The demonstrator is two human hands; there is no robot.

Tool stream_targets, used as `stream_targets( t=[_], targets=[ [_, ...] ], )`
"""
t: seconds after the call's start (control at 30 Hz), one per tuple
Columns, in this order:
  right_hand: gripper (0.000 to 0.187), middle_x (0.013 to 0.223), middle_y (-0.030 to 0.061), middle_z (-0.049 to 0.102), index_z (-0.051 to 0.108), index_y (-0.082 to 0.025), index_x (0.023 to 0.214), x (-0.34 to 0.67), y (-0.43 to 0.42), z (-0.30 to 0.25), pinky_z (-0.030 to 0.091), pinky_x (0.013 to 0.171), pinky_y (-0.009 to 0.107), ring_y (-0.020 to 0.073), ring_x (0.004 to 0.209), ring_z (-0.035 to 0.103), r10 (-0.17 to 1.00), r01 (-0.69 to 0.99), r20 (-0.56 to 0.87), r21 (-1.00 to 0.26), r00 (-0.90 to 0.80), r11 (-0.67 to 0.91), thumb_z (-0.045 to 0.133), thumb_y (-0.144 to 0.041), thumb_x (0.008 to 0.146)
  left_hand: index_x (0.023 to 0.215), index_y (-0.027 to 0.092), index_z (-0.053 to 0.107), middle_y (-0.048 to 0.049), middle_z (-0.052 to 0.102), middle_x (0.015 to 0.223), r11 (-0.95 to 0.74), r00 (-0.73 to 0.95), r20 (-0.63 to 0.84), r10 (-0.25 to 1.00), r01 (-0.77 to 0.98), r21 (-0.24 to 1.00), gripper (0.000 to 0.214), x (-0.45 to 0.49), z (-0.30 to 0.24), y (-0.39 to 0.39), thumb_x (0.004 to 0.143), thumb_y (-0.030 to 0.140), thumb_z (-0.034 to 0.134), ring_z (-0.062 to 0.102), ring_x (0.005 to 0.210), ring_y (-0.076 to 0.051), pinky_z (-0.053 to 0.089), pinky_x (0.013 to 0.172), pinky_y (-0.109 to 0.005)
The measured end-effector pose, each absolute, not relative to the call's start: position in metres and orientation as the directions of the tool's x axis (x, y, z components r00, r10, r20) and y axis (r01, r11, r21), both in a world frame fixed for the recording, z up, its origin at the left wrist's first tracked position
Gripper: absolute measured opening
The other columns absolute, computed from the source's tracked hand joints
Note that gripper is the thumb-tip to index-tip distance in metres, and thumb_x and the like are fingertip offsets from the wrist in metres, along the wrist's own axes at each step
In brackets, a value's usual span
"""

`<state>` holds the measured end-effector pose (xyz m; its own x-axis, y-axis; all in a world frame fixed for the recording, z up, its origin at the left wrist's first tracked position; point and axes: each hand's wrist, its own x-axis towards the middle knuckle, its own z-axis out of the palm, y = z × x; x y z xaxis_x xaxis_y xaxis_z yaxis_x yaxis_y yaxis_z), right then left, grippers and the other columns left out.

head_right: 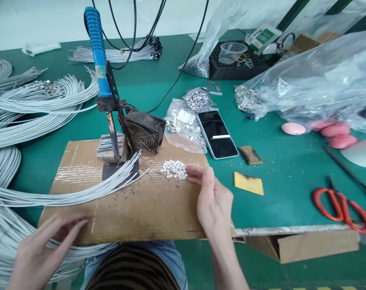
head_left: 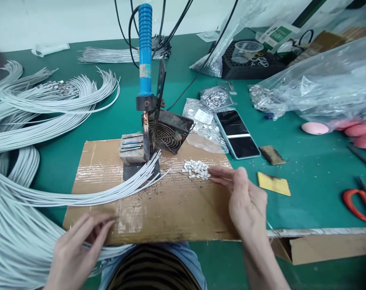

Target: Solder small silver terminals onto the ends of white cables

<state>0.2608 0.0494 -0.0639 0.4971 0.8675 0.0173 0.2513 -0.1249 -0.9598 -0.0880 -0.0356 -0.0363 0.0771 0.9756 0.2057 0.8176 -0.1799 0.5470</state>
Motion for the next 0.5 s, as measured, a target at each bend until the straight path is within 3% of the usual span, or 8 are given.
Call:
stream_targets(
  t=[0.07,0.13,0.33,0.43,0.5],
  targets=[
    [0.068,0.103,0.0136,0.084,0.082,-0.019,0.096,0.251,0.044,-0.063,0.063,0.091,0.05,0.0293,0.091,0.079,0.892,0.239,0.003,-0.964,0.452,-0.118,0.045,-0.076,0.101,0.107,0.026,0.082,-0.0078,0.079,0.103,-0.183,0.056,0.359,0.932,0.926,0.331,0.017,-0.094,-0.043,-0.022,0.092,0.025,0.077,0.076,0.08,-0.022,0.058,0.074,-0.027],
    [0.07,0.1,0.0133,0.085,0.083,-0.018,0.095,0.243,0.039,-0.062,0.065,0.087,0.047,0.0284,0.087,0.08,0.907,0.228,-0.002,-0.968,0.422,-0.109,0.043,-0.075,0.102,0.105,0.024,0.084,-0.0097,0.075,0.097,-0.221,0.122,0.41,0.904,0.954,0.203,0.015,-0.099,-0.049,-0.011,0.093,0.024,0.075,0.074,0.083,-0.026,0.057,0.08,-0.032],
    [0.068,0.1,0.0128,0.086,0.086,-0.019,0.094,0.242,0.034,-0.063,0.065,0.082,0.041,0.0271,0.088,0.08,0.907,0.237,0.022,-0.968,0.421,-0.086,0.043,-0.07,0.105,0.096,0.028,0.078,-0.0059,0.07,0.104,-0.333,0.191,0.414,0.89,0.893,0.304,0.01,-0.109,-0.045,-0.002,0.094,0.02,0.073,0.07,0.085,-0.022,0.057,0.08,-0.033],
    [0.068,0.094,0.0123,0.085,0.086,-0.018,0.092,0.247,0.034,-0.064,0.064,0.074,0.038,0.0242,0.079,0.077,0.893,0.267,0.036,-0.959,0.448,-0.095,0.042,-0.068,0.107,0.098,0.028,0.077,-0.006,0.072,0.109,-0.373,0.214,0.419,0.883,0.86,0.348,0.012,-0.111,-0.035,-0.007,0.093,0.018,0.074,0.07,0.082,-0.021,0.057,0.083,-0.034],
    [0.063,0.088,0.0109,0.085,0.086,-0.018,0.091,0.25,0.035,-0.064,0.062,0.069,0.036,0.0219,0.07,0.074,0.891,0.299,0.045,-0.949,0.452,-0.104,0.046,-0.065,0.106,0.096,0.028,0.075,-0.0044,0.077,0.104,-0.357,0.196,0.365,0.91,0.818,0.451,0.005,-0.108,-0.03,-0.012,0.093,0.024,0.074,0.073,0.083,-0.022,0.058,0.088,-0.032]
  ],
)
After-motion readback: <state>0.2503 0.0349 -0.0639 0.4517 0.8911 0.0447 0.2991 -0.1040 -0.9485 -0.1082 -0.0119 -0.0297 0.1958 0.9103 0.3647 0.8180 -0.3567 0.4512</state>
